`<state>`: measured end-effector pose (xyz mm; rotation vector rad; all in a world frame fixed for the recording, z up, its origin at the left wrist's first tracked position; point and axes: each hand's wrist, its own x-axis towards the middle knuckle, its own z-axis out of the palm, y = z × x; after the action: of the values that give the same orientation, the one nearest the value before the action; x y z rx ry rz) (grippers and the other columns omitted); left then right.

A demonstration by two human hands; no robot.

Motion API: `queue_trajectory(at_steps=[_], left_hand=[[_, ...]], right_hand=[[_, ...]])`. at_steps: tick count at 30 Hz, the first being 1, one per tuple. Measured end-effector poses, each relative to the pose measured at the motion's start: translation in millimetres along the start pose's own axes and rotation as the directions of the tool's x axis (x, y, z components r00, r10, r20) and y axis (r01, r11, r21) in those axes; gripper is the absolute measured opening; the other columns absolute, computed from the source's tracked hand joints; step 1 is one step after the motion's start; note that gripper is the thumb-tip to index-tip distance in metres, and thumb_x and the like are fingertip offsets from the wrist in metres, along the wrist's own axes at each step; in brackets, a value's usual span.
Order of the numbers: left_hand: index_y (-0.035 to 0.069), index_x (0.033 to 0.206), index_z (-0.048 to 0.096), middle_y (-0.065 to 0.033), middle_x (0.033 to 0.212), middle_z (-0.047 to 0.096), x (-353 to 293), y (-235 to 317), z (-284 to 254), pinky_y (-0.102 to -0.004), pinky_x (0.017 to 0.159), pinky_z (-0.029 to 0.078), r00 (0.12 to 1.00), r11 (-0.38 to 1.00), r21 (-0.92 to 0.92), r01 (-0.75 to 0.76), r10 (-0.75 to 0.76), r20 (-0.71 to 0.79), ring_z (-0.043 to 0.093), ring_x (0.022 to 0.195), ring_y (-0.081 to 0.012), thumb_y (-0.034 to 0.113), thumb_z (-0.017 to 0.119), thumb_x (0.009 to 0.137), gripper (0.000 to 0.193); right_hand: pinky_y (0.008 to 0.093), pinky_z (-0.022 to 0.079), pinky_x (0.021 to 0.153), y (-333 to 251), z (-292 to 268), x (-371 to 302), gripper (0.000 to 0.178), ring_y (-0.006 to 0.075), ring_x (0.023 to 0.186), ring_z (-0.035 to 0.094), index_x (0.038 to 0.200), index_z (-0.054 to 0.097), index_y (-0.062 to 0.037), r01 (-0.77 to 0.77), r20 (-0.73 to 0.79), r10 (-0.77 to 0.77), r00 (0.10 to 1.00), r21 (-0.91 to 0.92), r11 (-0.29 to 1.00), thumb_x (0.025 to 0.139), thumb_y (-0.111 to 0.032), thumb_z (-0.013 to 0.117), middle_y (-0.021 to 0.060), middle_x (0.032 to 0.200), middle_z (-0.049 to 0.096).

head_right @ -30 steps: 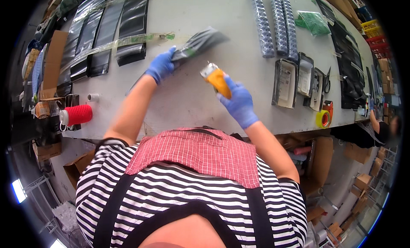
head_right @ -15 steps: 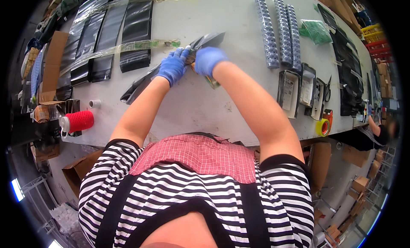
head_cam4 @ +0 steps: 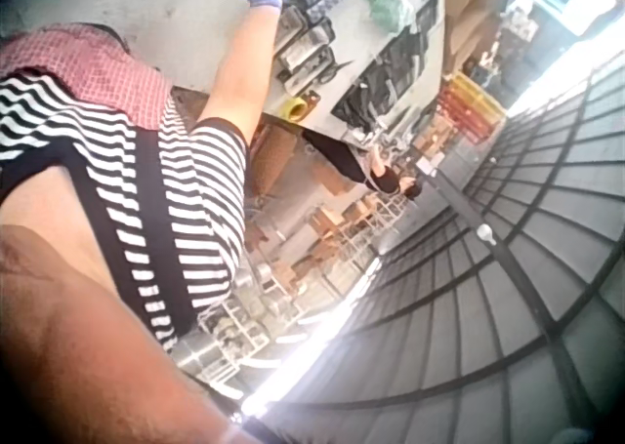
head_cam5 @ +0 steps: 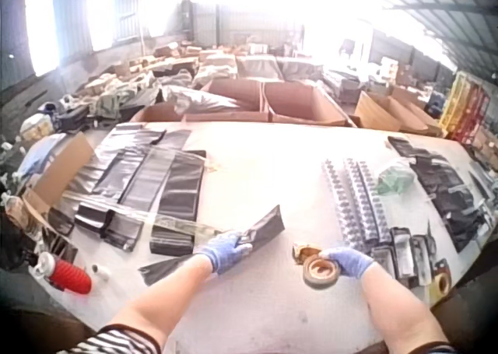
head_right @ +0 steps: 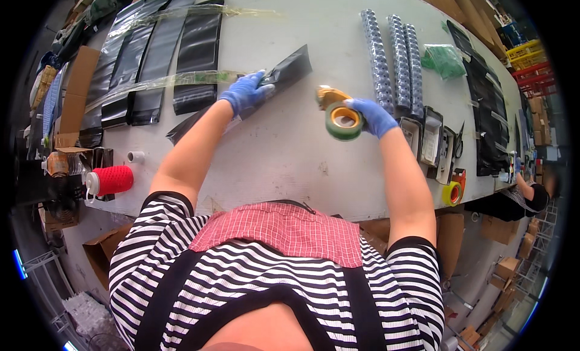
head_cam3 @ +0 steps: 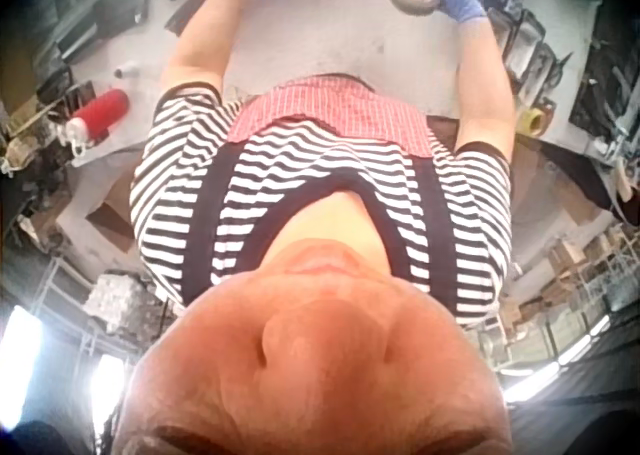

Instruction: The person places bubble-wrapped items into grey poly mailers, folds the tops, and seals them with a shipping label and tape. They repeat this process for multiple items, using a handheld tape dispenser to secure the packages on a workbench.

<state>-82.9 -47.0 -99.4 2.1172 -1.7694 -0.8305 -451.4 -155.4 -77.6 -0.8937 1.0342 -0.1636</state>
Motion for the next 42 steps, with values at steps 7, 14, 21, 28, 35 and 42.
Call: queue_trajectory(at_steps=[7, 14, 21, 28, 35, 42], left_hand=[[0.004, 0.139, 0.046, -0.0215, 0.130, 0.059, 15, 20, 18, -0.0445, 0.101, 0.045, 0.988, 0.968, 0.213, 0.135, -0.116, -0.102, 0.055, 0.121, -0.0394, 0.053, 0.075, 0.077, 0.084], [-0.004, 0.118, 0.064, -0.0156, 0.103, 0.070, 38, -17, -13, -0.0360, 0.084, 0.051, 0.957, 0.680, -0.698, 0.224, -0.291, 0.024, 0.065, 0.091, -0.0233, 0.057, 0.078, 0.075, 0.076], [-0.010, 0.131, 0.054, -0.0195, 0.128, 0.062, -2, -37, 11, -0.0368, 0.097, 0.047, 0.875, 0.402, -0.915, -0.016, -0.436, -0.207, 0.059, 0.115, -0.0285, 0.047, 0.065, 0.090, 0.070], [0.001, 0.126, 0.059, -0.0089, 0.116, 0.065, -21, -50, 9, -0.0338, 0.089, 0.050, 0.827, -0.091, -0.954, -0.285, -0.527, -0.197, 0.061, 0.104, -0.0189, 0.044, 0.062, 0.094, 0.053], [0.012, 0.110, 0.066, 0.0030, 0.095, 0.063, -31, -79, -343, -0.0238, 0.075, 0.043, 0.165, 0.356, -0.409, -0.840, -0.551, -0.818, 0.056, 0.083, -0.0084, 0.036, 0.056, 0.097, 0.029], [0.001, 0.122, 0.064, -0.0056, 0.110, 0.068, -117, -204, -202, -0.0281, 0.094, 0.046, 0.599, 0.731, -0.566, -0.381, -0.271, -0.753, 0.061, 0.102, -0.0150, 0.017, 0.063, 0.094, 0.032]], right_hand=[[0.0312, 0.052, 0.089, 83, -34, -4, 0.039, 0.0226, 0.099, 0.067, 0.122, 0.064, -0.0010, 0.264, -0.374, -0.507, 0.777, -0.537, 0.801, 0.091, -0.023, 0.067, 0.0109, 0.105, 0.070], [0.0265, 0.050, 0.087, 85, 108, -52, 0.050, 0.0121, 0.103, 0.060, 0.134, 0.055, -0.0029, 0.414, -0.121, -0.444, 0.888, -0.207, 0.886, 0.090, -0.021, 0.070, 0.0063, 0.113, 0.065], [0.0276, 0.052, 0.065, 112, 164, -77, 0.074, 0.0140, 0.083, 0.060, 0.136, 0.045, -0.0030, 0.188, 0.170, -0.177, 0.969, -0.048, 0.981, 0.080, -0.036, 0.079, 0.0076, 0.105, 0.063], [0.0296, 0.051, 0.077, 85, 171, -78, 0.053, 0.0135, 0.089, 0.060, 0.127, 0.054, 0.0003, 0.104, 0.166, -0.073, 0.983, -0.187, 0.977, 0.085, -0.025, 0.074, 0.0059, 0.103, 0.064], [0.0312, 0.047, 0.099, -232, 362, 55, 0.063, 0.0190, 0.125, 0.054, 0.151, 0.031, -0.0049, 0.910, 0.185, -0.901, 0.394, 0.064, 0.411, 0.095, -0.011, 0.061, 0.0144, 0.142, 0.047], [0.0281, 0.047, 0.094, -149, 329, 39, 0.045, 0.0146, 0.106, 0.060, 0.131, 0.055, 0.0057, 0.829, 0.419, -0.722, 0.551, -0.173, 0.533, 0.092, -0.014, 0.064, 0.0087, 0.121, 0.064]])
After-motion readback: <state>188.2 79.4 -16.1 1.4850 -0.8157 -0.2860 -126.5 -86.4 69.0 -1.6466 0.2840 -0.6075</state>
